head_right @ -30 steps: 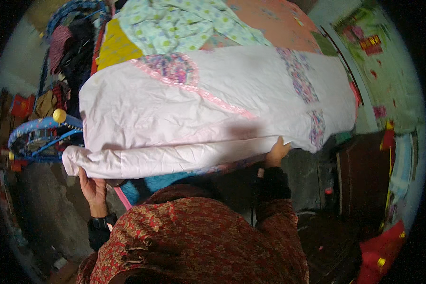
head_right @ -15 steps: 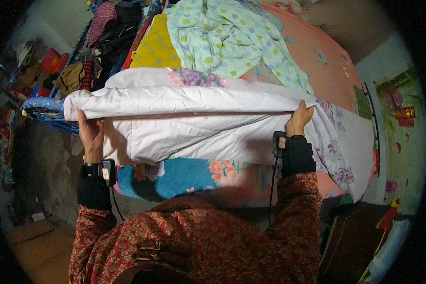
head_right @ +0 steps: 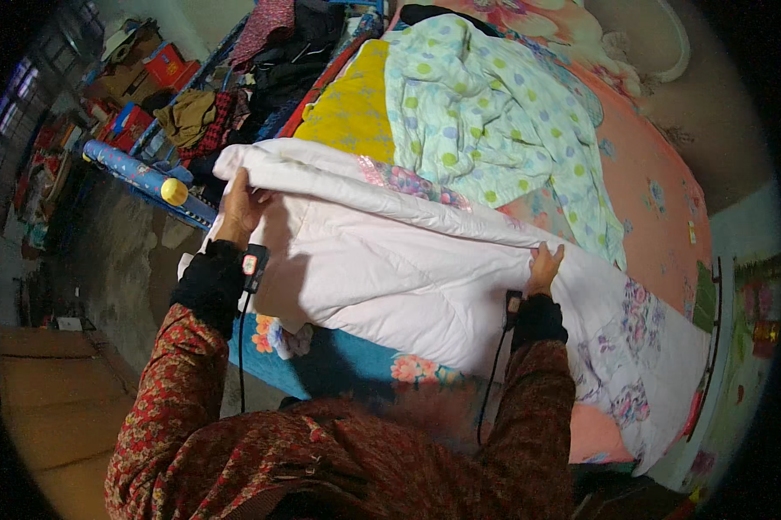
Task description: The person folds a white quilt on a bed, repeatedly aligning edges and smoothing the surface. They fold the quilt in half multiple times and adjust the folds to keep it neat.
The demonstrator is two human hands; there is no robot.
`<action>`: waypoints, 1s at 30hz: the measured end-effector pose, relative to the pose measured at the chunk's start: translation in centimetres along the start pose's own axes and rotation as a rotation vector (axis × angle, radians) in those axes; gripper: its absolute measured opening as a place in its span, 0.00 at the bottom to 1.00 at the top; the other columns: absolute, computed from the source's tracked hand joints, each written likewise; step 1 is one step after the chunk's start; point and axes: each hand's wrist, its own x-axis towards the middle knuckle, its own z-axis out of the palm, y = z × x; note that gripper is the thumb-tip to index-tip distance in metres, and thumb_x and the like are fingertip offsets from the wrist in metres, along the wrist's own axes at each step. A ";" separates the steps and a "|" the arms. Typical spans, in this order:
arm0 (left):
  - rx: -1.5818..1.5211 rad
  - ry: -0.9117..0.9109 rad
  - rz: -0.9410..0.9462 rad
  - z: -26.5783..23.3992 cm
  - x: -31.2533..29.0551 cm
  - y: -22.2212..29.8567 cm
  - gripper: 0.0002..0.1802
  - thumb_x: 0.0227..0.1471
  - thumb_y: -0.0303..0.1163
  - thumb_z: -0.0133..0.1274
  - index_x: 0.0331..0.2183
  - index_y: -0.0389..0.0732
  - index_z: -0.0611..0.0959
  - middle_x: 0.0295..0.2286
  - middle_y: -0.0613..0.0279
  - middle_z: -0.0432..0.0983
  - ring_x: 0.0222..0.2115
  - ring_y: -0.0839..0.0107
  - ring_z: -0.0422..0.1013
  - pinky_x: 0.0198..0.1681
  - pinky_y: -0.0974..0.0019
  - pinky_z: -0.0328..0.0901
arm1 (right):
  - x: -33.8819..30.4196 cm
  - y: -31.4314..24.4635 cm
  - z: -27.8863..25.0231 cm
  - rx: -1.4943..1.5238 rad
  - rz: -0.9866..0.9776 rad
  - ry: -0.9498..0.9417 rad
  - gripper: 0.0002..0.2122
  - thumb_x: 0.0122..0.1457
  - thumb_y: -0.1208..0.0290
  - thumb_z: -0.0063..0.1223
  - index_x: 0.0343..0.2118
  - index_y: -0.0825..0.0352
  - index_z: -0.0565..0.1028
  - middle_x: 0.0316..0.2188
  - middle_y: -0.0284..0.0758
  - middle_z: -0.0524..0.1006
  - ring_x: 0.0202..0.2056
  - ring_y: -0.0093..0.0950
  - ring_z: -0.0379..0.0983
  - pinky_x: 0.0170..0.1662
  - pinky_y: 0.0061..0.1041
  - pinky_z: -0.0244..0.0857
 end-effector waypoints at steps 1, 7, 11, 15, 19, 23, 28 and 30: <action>0.047 -0.030 -0.012 0.3 0.3 -0.2 0.27 0.52 0.56 0.47 0.45 0.46 0.72 0.38 0.64 0.72 0.36 0.67 0.68 0.42 0.57 0.60 | 0.2 1.0 0.3 -0.015 0.004 -0.044 0.33 0.56 0.63 0.47 0.62 0.60 0.46 0.35 0.29 0.70 0.30 0.17 0.67 0.25 0.13 0.56; 0.691 -0.029 0.440 -2.4 -2.1 -0.9 0.32 0.53 0.46 0.50 0.53 0.35 0.67 0.48 0.56 0.67 0.48 0.67 0.64 0.49 0.67 0.58 | -2.7 8.1 0.1 -0.392 -0.343 -0.278 0.28 0.56 0.63 0.49 0.56 0.71 0.59 0.45 0.44 0.68 0.48 0.37 0.62 0.48 0.31 0.57; 0.905 0.091 0.700 -9.2 -6.2 -0.1 0.27 0.53 0.37 0.52 0.51 0.33 0.69 0.48 0.53 0.67 0.49 0.65 0.64 0.52 0.66 0.58 | -12.0 9.5 -2.7 -0.759 -0.791 -0.241 0.28 0.53 0.65 0.53 0.55 0.75 0.60 0.53 0.50 0.63 0.53 0.46 0.59 0.57 0.40 0.51; 1.255 0.325 0.675 -15.8 -8.6 1.8 0.32 0.48 0.46 0.55 0.49 0.35 0.70 0.48 0.45 0.66 0.48 0.52 0.65 0.51 0.59 0.60 | -22.9 9.4 -4.4 -0.889 -1.063 -0.531 0.30 0.50 0.60 0.57 0.53 0.73 0.63 0.54 0.49 0.62 0.53 0.48 0.58 0.56 0.47 0.49; 1.882 0.420 0.209 -19.3 -7.9 2.4 0.42 0.43 0.58 0.53 0.52 0.37 0.68 0.50 0.44 0.64 0.51 0.50 0.62 0.53 0.58 0.58 | -26.7 9.9 -5.5 -1.247 -0.987 -0.678 0.30 0.51 0.54 0.53 0.51 0.71 0.65 0.52 0.48 0.62 0.52 0.48 0.57 0.56 0.50 0.48; 1.374 0.099 0.227 -21.3 -7.3 2.1 0.38 0.42 0.60 0.53 0.44 0.37 0.76 0.46 0.44 0.66 0.50 0.56 0.62 0.49 0.62 0.59 | -24.6 10.8 -5.8 -1.381 -1.071 -0.548 0.28 0.46 0.63 0.57 0.51 0.67 0.66 0.51 0.41 0.64 0.53 0.43 0.58 0.57 0.48 0.48; 1.145 0.049 0.222 -19.9 -8.9 3.5 0.20 0.49 0.43 0.56 0.35 0.35 0.78 0.26 0.64 0.74 0.28 0.75 0.68 0.32 0.72 0.63 | -23.3 8.3 -5.7 -1.270 -0.898 -0.601 0.20 0.48 0.72 0.51 0.47 0.66 0.70 0.45 0.39 0.71 0.48 0.37 0.65 0.54 0.40 0.53; 0.862 0.004 0.217 -19.2 -9.9 5.7 0.13 0.50 0.37 0.55 0.34 0.38 0.78 0.25 0.73 0.71 0.25 0.84 0.63 0.28 0.76 0.60 | -24.2 5.9 -6.8 -1.122 -0.869 -0.565 0.17 0.46 0.72 0.54 0.43 0.65 0.72 0.41 0.37 0.75 0.44 0.35 0.69 0.52 0.38 0.55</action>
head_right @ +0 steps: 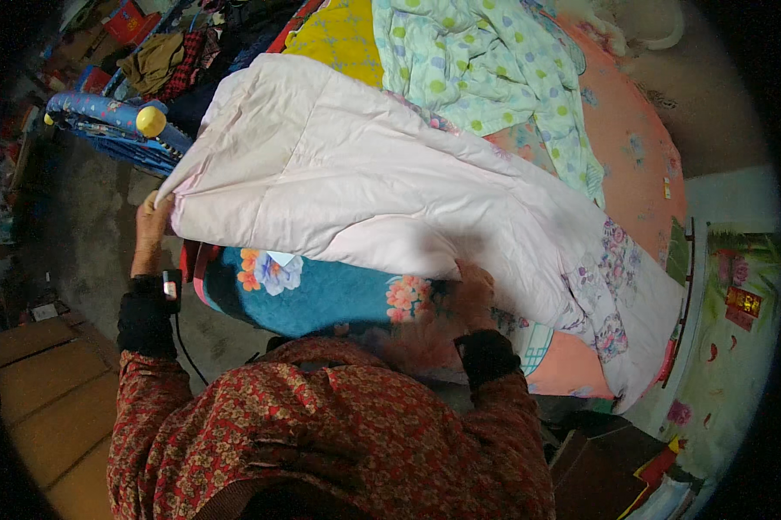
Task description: The person folds a white quilt on a bed, repeatedly aligning edges and smoothing the surface. They fold the quilt in half multiple times and adjust the folds to keep it neat.
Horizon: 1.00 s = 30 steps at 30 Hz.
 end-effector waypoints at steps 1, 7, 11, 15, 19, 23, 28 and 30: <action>-0.079 0.015 0.032 -1.0 -0.6 0.8 0.13 0.50 0.37 0.55 0.34 0.37 0.78 0.26 0.72 0.72 0.25 0.83 0.64 0.28 0.77 0.60 | -0.2 -0.2 -1.3 0.004 0.029 -0.039 0.17 0.47 0.73 0.54 0.42 0.65 0.72 0.40 0.38 0.75 0.43 0.36 0.70 0.51 0.38 0.56; -0.112 0.034 -0.044 -6.7 -5.4 -3.8 0.14 0.51 0.38 0.54 0.35 0.38 0.78 0.25 0.70 0.73 0.22 0.82 0.66 0.23 0.77 0.61 | -8.9 -3.5 -4.9 -0.221 -0.064 -0.046 0.19 0.46 0.82 0.48 0.45 0.64 0.72 0.42 0.39 0.74 0.45 0.40 0.68 0.52 0.41 0.55; -0.052 0.097 -0.213 -5.8 -8.5 -11.3 0.14 0.51 0.38 0.53 0.36 0.37 0.78 0.26 0.72 0.74 0.23 0.82 0.66 0.25 0.75 0.62 | -13.2 -5.6 -0.2 -0.121 0.057 -0.230 0.14 0.49 0.77 0.48 0.41 0.63 0.75 0.43 0.38 0.74 0.45 0.38 0.68 0.51 0.36 0.55; -0.213 -0.009 -0.295 -6.5 -9.6 -12.9 0.16 0.49 0.37 0.54 0.36 0.35 0.78 0.31 0.64 0.74 0.29 0.76 0.68 0.32 0.70 0.63 | -14.4 -4.9 2.1 -0.135 0.079 -0.169 0.16 0.48 0.76 0.49 0.42 0.62 0.74 0.43 0.38 0.73 0.46 0.37 0.67 0.50 0.37 0.56; 0.361 0.015 0.142 -7.3 -7.8 -8.5 0.22 0.45 0.40 0.55 0.38 0.33 0.75 0.39 0.49 0.68 0.40 0.57 0.67 0.42 0.60 0.63 | -14.4 -4.4 3.1 -0.189 0.033 -0.246 0.17 0.48 0.75 0.50 0.44 0.63 0.72 0.43 0.39 0.73 0.46 0.38 0.67 0.48 0.39 0.58; -0.074 0.030 0.269 -1.4 -3.5 -3.5 0.23 0.46 0.41 0.55 0.40 0.33 0.75 0.41 0.48 0.71 0.43 0.58 0.68 0.43 0.62 0.63 | -14.6 -5.2 4.0 -0.233 0.054 -0.245 0.18 0.48 0.75 0.50 0.45 0.63 0.71 0.43 0.40 0.72 0.46 0.40 0.67 0.46 0.40 0.59; 0.303 0.085 0.359 6.4 2.8 1.3 0.23 0.45 0.41 0.56 0.40 0.36 0.74 0.37 0.48 0.72 0.39 0.55 0.69 0.42 0.59 0.63 | -14.6 -6.7 3.3 -0.214 0.133 -0.294 0.21 0.47 0.67 0.55 0.46 0.64 0.69 0.42 0.40 0.70 0.47 0.40 0.64 0.48 0.41 0.57; 0.475 0.147 0.648 8.4 4.3 3.1 0.22 0.43 0.38 0.55 0.40 0.37 0.74 0.39 0.48 0.71 0.41 0.52 0.67 0.43 0.57 0.62 | -14.9 -7.5 2.7 -0.176 0.197 -0.348 0.21 0.47 0.67 0.56 0.46 0.65 0.69 0.43 0.41 0.70 0.47 0.41 0.64 0.47 0.41 0.59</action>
